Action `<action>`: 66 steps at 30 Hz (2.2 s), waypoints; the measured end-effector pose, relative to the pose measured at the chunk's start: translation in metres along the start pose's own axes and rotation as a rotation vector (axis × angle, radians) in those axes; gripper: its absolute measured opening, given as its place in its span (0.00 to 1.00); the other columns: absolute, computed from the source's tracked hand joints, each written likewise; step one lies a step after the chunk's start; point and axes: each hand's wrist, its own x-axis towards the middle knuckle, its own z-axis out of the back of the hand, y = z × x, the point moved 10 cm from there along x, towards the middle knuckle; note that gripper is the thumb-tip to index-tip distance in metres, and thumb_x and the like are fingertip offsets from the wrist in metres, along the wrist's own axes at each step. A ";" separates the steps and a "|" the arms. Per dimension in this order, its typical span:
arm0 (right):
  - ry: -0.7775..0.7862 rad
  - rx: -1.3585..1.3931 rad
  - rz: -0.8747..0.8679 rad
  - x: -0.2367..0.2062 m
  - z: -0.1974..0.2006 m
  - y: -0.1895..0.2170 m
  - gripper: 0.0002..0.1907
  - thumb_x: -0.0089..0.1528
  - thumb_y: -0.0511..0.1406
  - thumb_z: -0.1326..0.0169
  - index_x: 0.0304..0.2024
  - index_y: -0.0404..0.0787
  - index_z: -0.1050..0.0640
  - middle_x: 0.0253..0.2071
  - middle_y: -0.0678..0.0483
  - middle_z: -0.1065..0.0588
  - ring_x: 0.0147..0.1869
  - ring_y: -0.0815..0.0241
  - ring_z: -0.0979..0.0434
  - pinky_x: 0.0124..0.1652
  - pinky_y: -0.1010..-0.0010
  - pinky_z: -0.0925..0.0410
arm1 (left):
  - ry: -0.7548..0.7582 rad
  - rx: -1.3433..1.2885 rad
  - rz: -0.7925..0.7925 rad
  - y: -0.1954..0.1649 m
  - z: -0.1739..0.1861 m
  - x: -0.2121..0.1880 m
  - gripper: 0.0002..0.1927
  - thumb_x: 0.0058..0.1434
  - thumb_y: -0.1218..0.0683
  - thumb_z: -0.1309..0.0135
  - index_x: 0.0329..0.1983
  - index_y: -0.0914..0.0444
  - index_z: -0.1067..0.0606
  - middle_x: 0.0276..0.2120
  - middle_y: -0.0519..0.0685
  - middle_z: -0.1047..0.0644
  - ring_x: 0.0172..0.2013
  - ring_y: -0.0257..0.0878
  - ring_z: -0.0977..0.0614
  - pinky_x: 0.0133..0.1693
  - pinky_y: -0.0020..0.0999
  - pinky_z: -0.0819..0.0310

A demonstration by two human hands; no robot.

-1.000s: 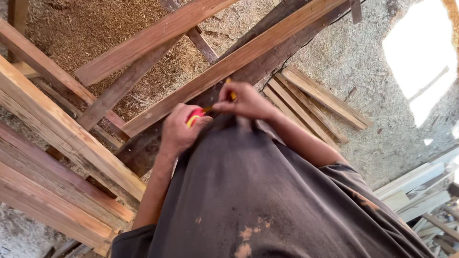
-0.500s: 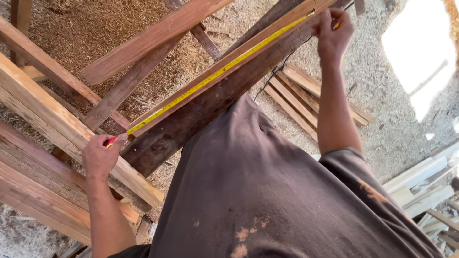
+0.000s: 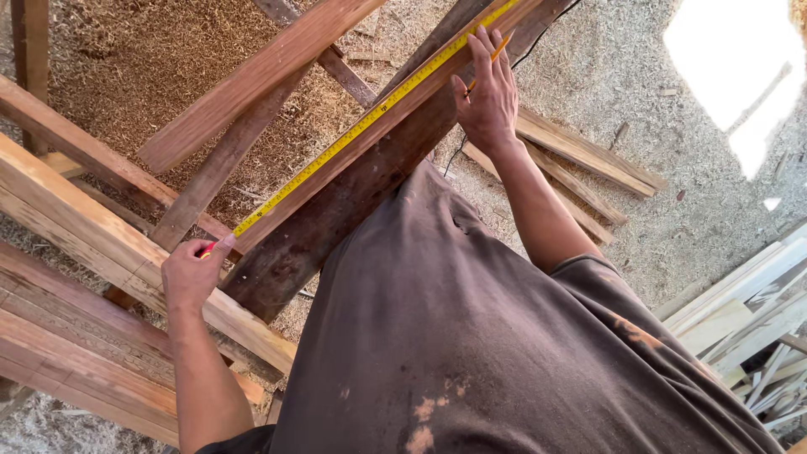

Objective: The person measures and marks wooden planks using a tape measure, metal ruler, and pencil. They repeatedly position the ruler, draw lines, and adjust the planks on a workbench in a woodworking shop.

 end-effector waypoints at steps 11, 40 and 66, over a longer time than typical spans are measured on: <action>0.017 -0.073 0.006 0.014 -0.005 -0.021 0.38 0.68 0.38 0.35 0.74 0.42 0.41 0.78 0.46 0.42 0.83 0.42 0.49 0.77 0.55 0.48 | -0.037 0.106 -0.058 -0.030 -0.001 0.004 0.31 0.60 0.31 0.37 0.41 0.65 0.17 0.36 0.57 0.19 0.37 0.53 0.19 0.41 0.47 0.27; 0.136 -0.029 -0.006 0.019 -0.052 -0.025 0.40 0.70 0.36 0.38 0.77 0.40 0.46 0.76 0.40 0.40 0.80 0.34 0.46 0.75 0.43 0.51 | -0.277 0.082 -0.095 0.074 0.008 0.008 0.28 0.61 0.32 0.38 0.34 0.62 0.21 0.37 0.53 0.26 0.45 0.52 0.25 0.45 0.51 0.29; 1.112 0.851 0.273 -0.103 -0.192 0.375 0.15 0.74 0.38 0.53 0.54 0.32 0.24 0.45 0.48 0.21 0.48 0.58 0.20 0.51 0.66 0.24 | -0.269 0.033 -0.009 0.118 0.007 0.005 0.28 0.60 0.30 0.39 0.34 0.60 0.21 0.39 0.51 0.25 0.48 0.47 0.24 0.47 0.49 0.26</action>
